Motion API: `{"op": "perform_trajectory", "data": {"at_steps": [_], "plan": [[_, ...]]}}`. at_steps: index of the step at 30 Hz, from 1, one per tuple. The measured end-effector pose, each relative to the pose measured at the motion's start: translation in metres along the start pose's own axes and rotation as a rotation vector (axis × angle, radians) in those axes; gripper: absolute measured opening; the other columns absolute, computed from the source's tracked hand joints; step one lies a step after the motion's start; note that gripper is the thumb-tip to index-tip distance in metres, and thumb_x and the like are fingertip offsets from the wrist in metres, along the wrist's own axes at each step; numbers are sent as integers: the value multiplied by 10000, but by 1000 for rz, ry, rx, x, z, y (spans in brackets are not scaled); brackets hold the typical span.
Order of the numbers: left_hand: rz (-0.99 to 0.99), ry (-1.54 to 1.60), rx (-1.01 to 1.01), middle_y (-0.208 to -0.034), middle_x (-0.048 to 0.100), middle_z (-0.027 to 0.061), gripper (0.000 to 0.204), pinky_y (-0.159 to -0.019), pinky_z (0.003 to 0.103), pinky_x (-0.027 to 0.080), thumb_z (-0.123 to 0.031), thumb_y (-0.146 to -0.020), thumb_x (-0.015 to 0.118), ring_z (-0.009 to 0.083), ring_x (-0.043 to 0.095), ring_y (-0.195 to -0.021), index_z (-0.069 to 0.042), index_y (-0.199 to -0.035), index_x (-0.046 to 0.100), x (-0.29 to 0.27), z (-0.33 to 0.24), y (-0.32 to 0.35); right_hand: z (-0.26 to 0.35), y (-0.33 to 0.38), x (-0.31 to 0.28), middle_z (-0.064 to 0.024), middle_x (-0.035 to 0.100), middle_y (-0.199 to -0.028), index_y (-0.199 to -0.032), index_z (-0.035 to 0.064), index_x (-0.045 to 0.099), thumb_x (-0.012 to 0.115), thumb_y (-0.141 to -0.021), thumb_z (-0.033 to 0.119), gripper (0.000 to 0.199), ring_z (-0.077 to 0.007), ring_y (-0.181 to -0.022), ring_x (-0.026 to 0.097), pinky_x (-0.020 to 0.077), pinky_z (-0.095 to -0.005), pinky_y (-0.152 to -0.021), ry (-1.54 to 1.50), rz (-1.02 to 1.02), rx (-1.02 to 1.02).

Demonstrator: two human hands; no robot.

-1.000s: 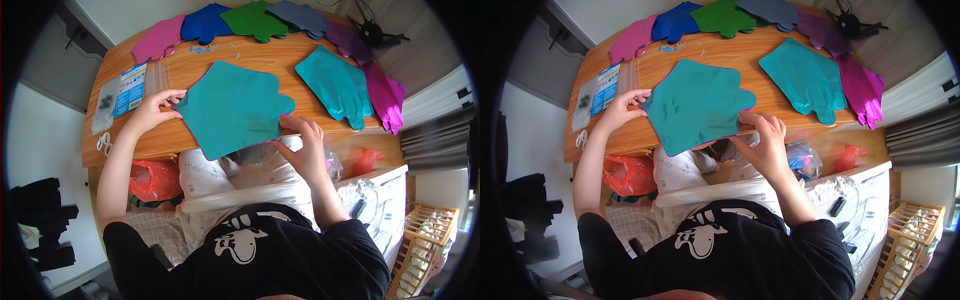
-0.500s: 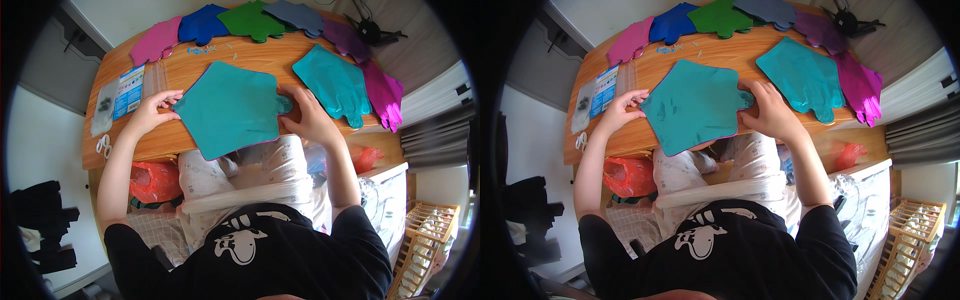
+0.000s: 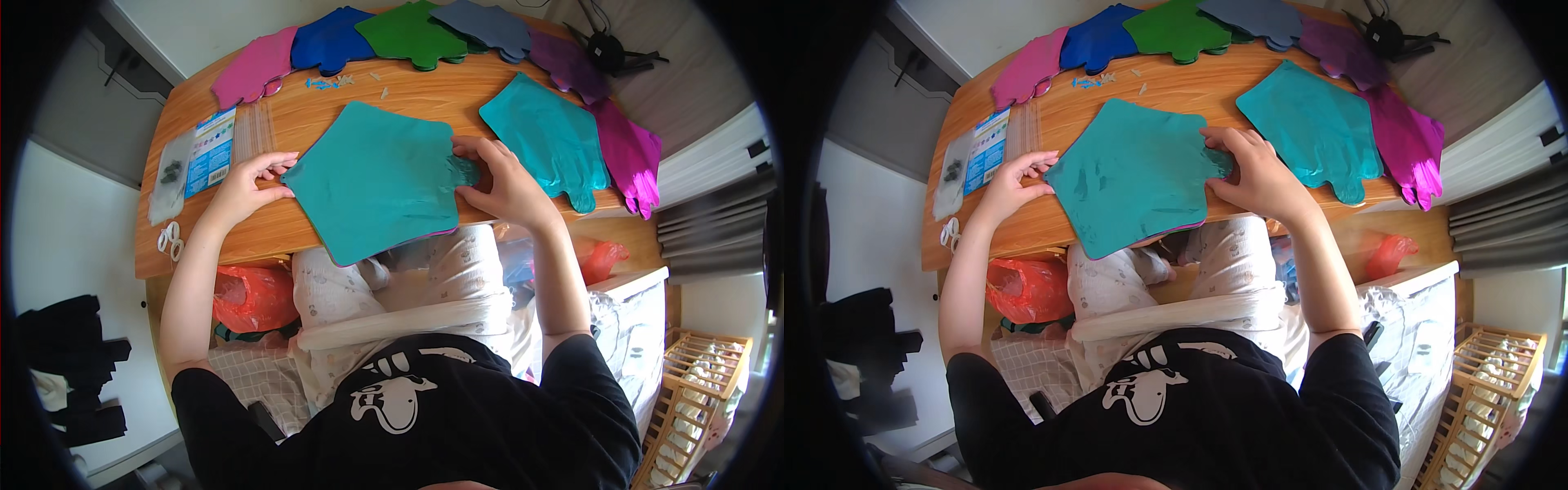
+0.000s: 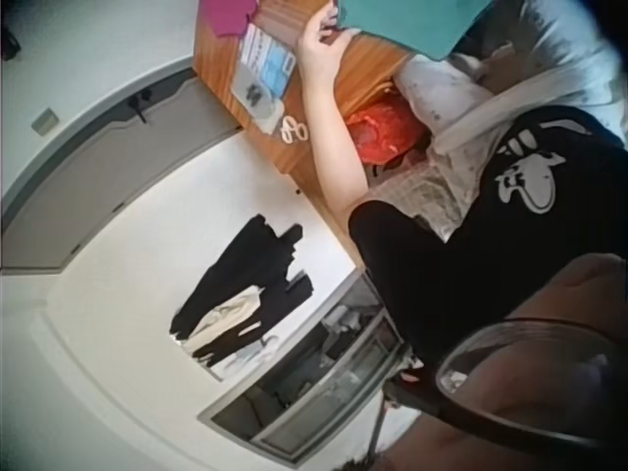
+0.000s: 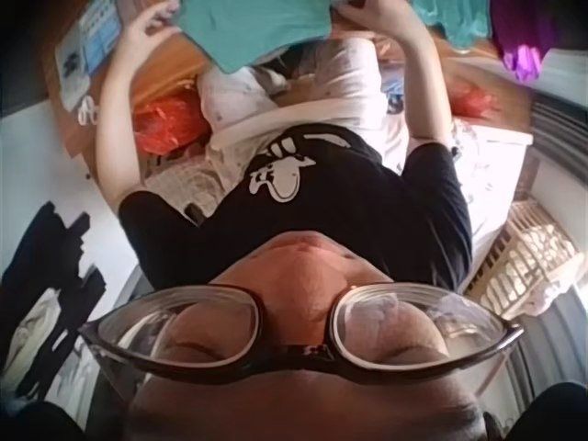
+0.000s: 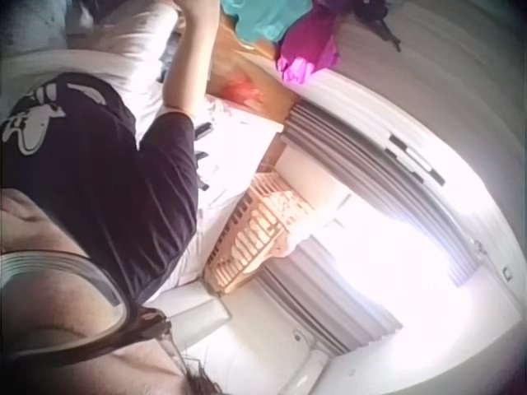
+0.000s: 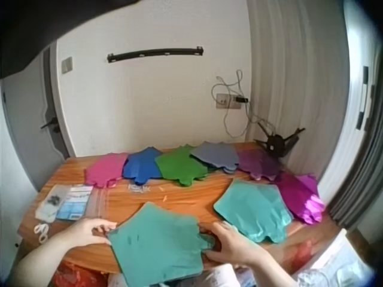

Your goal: The person stacks deflated foil balloons on top of each other on a table and folds the stack together into a smaller square by hand.

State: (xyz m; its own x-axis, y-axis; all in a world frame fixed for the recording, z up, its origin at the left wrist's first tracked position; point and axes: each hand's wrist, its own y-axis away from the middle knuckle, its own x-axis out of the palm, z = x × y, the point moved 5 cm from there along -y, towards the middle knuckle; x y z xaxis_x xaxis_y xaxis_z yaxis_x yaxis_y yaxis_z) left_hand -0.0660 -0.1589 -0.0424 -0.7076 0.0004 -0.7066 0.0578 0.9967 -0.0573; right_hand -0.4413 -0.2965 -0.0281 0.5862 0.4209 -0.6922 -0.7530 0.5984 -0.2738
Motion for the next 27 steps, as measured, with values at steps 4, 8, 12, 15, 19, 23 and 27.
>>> {"op": "perform_trajectory", "data": {"at_steps": [4, 8, 12, 15, 19, 23, 27], "plan": [[-9, -6, 8, -1256, 710, 63, 607, -897, 280, 472, -17, -799, 820, 141, 620, -1048, -73, -1371, 626, 0, 3, 0, -1, -2, 0, -109, 618, -1239, -1417, 80, 545, 788, -799, 47, 665, -265, -1151, 605, 534, -361, -982, -52, 18, 45], [-12, 11, -4, -1238, 717, 61, 600, -889, 275, 473, -12, -796, 820, 139, 622, -1035, -69, -1363, 632, 0, 1, 1, 4, -2, -3, -110, 622, -1234, -1402, 76, 557, 794, -796, 43, 651, -263, -1132, 616, 542, -362, -961, -107, 6, 42], [-17, 4, -5, -1231, 721, 63, 581, -887, 273, 478, -11, -795, 820, 137, 625, -1039, -64, -1347, 644, 0, 1, 1, 6, -1, -4, -115, 627, -1227, -1388, 65, 569, 796, -793, 36, 637, -263, -1122, 625, 537, -363, -972, -121, 7, 83], [-17, -9, -21, -1234, 720, 63, 559, -892, 279, 489, -8, -796, 818, 140, 634, -1058, -61, -1330, 657, 0, -1, 1, 3, 0, -2, -117, 629, -1225, -1381, 57, 573, 796, -793, 33, 629, -265, -1124, 628, 530, -363, -989, -50, 4, 46], [-46, -61, 52, -1226, 724, 52, 551, -903, 283, 497, -4, -798, 815, 144, 643, -1074, -63, -1324, 661, 0, -11, 1, 1, 3, -3, -122, 638, -1208, -1375, 53, 577, 796, -791, 36, 624, -268, -1151, 623, 520, -361, -1015, -63, -42, 7], [-60, -30, 41, -1219, 727, 45, 539, -906, 281, 500, -2, -798, 815, 147, 650, -1070, -69, -1313, 671, 0, -2, 5, 3, 2, -2, -125, 645, -1204, -1375, 56, 578, 795, -792, 38, 622, -266, -1177, 615, 518, -364, -1026, -22, -26, 13], [-72, 17, 19, -1191, 736, 50, 502, -897, 278, 504, -4, -796, 817, 150, 658, -1043, -69, -1278, 696, 0, 0, 4, 6, 3, -1, -128, 650, -1205, -1372, 55, 581, 793, -794, 38, 617, -262, -1191, 608, 516, -365, -1030, 40, -45, -16]]}}
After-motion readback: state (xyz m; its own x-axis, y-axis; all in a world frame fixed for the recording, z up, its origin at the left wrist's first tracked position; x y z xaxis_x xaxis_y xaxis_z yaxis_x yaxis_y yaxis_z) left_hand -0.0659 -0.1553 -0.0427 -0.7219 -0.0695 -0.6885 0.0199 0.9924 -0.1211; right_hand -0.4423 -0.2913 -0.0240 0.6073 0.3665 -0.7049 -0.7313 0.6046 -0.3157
